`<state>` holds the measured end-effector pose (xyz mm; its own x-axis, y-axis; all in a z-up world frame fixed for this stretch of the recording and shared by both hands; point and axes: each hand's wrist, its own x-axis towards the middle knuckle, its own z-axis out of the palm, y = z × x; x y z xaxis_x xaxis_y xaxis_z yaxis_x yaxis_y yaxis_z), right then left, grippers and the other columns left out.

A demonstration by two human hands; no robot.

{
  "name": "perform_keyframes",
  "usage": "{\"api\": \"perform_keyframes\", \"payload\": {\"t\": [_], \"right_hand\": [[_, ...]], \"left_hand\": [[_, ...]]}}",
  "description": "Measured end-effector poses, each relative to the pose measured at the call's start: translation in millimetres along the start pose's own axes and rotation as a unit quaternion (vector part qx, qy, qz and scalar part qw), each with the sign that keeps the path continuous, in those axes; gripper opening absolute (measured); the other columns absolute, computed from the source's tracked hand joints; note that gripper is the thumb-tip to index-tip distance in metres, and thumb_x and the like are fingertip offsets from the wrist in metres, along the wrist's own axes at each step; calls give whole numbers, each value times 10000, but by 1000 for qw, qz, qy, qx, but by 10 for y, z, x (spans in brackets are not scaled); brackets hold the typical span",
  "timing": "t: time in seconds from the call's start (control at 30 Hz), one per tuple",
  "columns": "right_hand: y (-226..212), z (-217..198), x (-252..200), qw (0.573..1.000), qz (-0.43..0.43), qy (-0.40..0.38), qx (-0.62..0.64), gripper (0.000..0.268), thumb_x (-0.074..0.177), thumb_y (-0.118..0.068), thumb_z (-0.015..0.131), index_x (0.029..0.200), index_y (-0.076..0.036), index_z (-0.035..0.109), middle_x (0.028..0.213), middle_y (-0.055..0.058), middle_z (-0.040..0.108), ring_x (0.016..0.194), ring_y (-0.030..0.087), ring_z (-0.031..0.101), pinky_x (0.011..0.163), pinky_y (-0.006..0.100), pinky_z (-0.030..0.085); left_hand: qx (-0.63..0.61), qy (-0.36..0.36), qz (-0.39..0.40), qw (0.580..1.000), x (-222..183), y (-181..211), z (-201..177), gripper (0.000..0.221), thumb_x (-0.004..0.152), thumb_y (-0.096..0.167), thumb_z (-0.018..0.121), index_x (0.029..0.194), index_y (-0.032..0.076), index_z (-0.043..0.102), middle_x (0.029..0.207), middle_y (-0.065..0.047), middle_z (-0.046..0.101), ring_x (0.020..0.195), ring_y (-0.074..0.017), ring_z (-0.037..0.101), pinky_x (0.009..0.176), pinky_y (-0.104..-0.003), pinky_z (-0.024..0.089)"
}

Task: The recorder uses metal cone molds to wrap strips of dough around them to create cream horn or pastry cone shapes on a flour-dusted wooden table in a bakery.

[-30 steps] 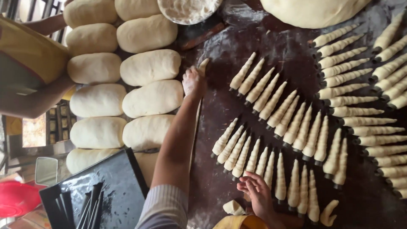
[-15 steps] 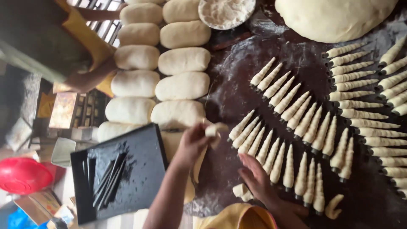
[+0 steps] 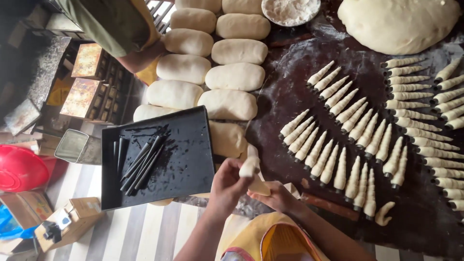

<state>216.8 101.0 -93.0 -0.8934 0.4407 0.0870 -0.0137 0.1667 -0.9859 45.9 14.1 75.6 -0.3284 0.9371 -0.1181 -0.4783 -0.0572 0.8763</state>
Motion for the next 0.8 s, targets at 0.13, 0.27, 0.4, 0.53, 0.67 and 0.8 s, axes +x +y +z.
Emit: {"api": "perform_keyframes", "payload": {"t": [0.13,0.27,0.4,0.53,0.67,0.8], "right_hand": [[-209,200,4,971,177,16,162,357,958,-276,686,1197,-12,707,1055,74,789,983,159,748,843,310,614],[-95,443,68,919,149,64,360,452,959,-400,596,1213,-35,672,1041,61,758,939,155,725,809,303,602],[2394,915,-584,781,-12,112,615,417,1207,-228,416,1060,103,624,880,127,678,868,223,689,762,349,565],[200,786,130,816,267,280,429,300,1015,-276,555,1143,-26,662,986,65,751,852,183,724,735,342,585],[289,753,102,838,210,294,409,237,1043,-230,565,1160,-38,643,980,98,720,878,214,707,800,374,570],[507,713,-25,810,190,320,453,301,1096,-275,522,1232,-32,636,986,121,678,881,270,681,852,455,577]], "left_hand": [[-9,25,-67,997,71,-284,-319,348,921,-22,681,1234,44,545,1077,-67,690,947,-107,684,806,-257,588],[90,9,-153,984,43,-580,-659,420,939,18,652,1331,66,511,1084,-66,687,784,-148,642,579,-297,502],[349,-80,-21,934,-95,-853,-1041,549,971,16,704,1468,86,480,1138,-116,714,986,-186,726,820,-306,595],[216,-138,-69,964,-269,-1428,-1416,623,958,13,624,1545,105,434,1136,-146,681,1002,-187,686,818,-307,582],[374,-78,-37,923,-224,-794,-1439,529,877,59,688,1379,128,537,1083,-90,711,973,-192,715,810,-317,589],[600,93,113,787,32,-152,-2059,383,823,128,738,1200,134,668,1027,-111,733,939,-341,700,804,-462,577]]}}
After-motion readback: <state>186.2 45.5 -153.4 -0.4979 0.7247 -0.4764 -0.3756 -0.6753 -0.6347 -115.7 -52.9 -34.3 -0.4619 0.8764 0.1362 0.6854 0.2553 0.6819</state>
